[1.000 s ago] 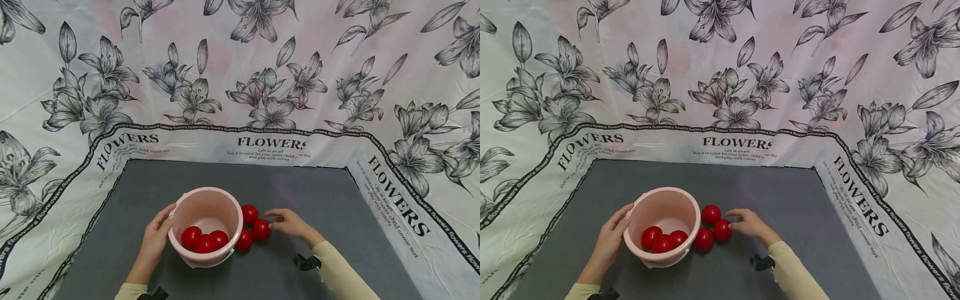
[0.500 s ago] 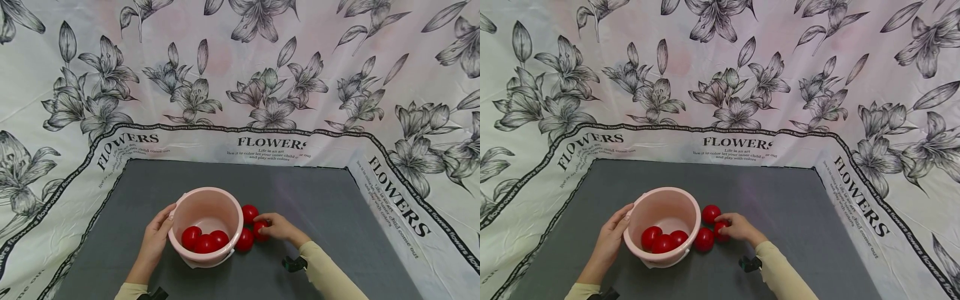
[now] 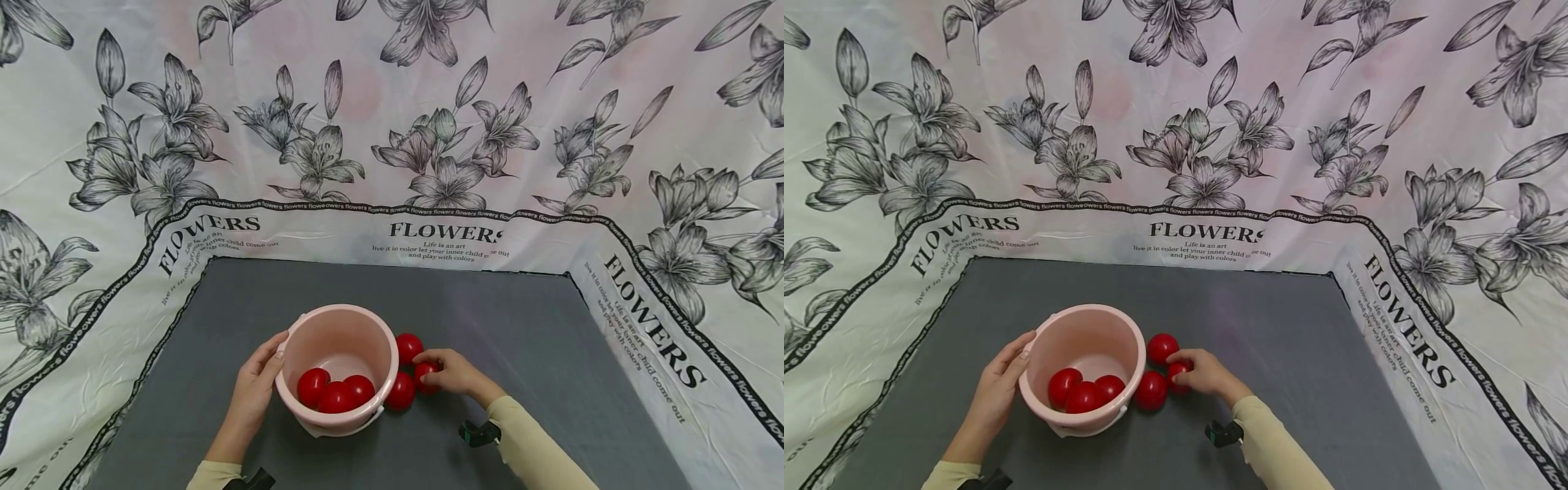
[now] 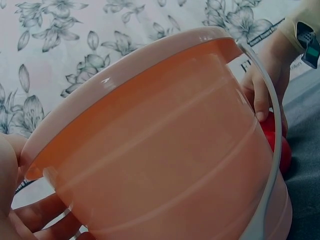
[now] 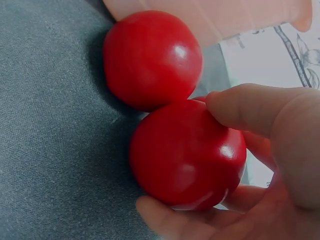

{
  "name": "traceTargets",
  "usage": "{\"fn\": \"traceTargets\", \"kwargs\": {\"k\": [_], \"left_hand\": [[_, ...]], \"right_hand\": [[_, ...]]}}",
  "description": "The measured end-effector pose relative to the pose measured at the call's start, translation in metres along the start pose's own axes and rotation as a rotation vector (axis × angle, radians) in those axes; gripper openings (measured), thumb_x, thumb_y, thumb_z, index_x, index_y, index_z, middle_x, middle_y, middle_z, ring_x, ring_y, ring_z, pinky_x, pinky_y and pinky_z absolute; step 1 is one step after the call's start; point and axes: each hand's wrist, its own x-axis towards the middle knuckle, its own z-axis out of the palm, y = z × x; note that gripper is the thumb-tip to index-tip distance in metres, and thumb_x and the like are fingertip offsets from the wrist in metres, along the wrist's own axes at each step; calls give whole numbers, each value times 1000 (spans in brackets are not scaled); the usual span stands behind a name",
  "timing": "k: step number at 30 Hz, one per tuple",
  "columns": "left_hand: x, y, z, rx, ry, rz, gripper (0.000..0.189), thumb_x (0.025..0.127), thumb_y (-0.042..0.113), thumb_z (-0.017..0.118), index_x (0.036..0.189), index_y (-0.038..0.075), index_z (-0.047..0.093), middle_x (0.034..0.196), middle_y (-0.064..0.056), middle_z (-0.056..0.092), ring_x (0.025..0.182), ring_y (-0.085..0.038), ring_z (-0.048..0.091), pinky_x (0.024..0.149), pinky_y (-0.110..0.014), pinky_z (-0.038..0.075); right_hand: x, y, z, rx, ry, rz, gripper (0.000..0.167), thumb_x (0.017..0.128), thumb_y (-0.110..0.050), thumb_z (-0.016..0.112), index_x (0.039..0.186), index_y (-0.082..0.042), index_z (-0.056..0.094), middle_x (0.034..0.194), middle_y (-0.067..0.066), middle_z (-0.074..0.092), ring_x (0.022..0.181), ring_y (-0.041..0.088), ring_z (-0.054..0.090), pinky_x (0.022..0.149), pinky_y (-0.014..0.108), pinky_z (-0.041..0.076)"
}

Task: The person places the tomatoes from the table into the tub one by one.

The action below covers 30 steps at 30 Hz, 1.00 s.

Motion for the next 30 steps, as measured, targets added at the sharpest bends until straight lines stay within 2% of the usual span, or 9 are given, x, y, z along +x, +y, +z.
{"fn": "traceTargets", "kwargs": {"k": [2, 4, 9, 13, 24, 30], "left_hand": [[0, 0, 0, 5, -1, -5, 43, 108, 28, 49, 150, 16, 51, 137, 14, 55, 113, 11, 55, 90, -11, 52], [0, -1, 0, 8, -3, -4, 44, 108, 29, 49, 150, 16, 50, 138, 14, 55, 113, 11, 55, 90, -10, 51], [0, -2, -1, 5, -1, 4, 44, 108, 29, 50, 150, 15, 50, 128, 26, 54, 113, 11, 55, 90, -10, 51], [0, -2, -1, 5, -4, 5, 44, 108, 29, 49, 150, 15, 50, 127, 27, 54, 113, 11, 55, 90, -10, 51], [0, -1, -1, 9, -3, -2, 44, 108, 28, 49, 150, 16, 50, 143, 5, 53, 112, 10, 55, 89, -10, 52], [0, -1, -1, 6, -7, -4, 44, 108, 28, 49, 150, 16, 50, 137, 15, 53, 113, 11, 54, 90, -10, 51]], "right_hand": [[0, 1, 0, -2, 2, -1, 38, 87, -11, 74, 124, -10, 70, 113, 11, 67, 96, 22, 55, 78, 34, 56], [0, 1, 1, 0, 2, -2, 37, 87, -10, 73, 124, -10, 70, 112, 10, 67, 95, 22, 56, 78, 34, 56], [0, 0, 1, 7, 6, 3, 36, 87, -10, 72, 123, -9, 70, 110, 9, 67, 93, 21, 55, 75, 32, 55], [-1, -1, 0, 15, 6, 11, 36, 87, -10, 72, 123, -9, 70, 109, 9, 67, 92, 21, 56, 74, 32, 57], [-4, 0, -12, 46, 10, 18, 38, 86, -10, 72, 123, -10, 70, 116, 13, 66, 97, 24, 58, 76, 36, 60], [-6, -4, -20, 42, 22, 36, 38, 85, -11, 72, 123, -11, 70, 117, 12, 65, 100, 24, 57, 77, 37, 61]]}}
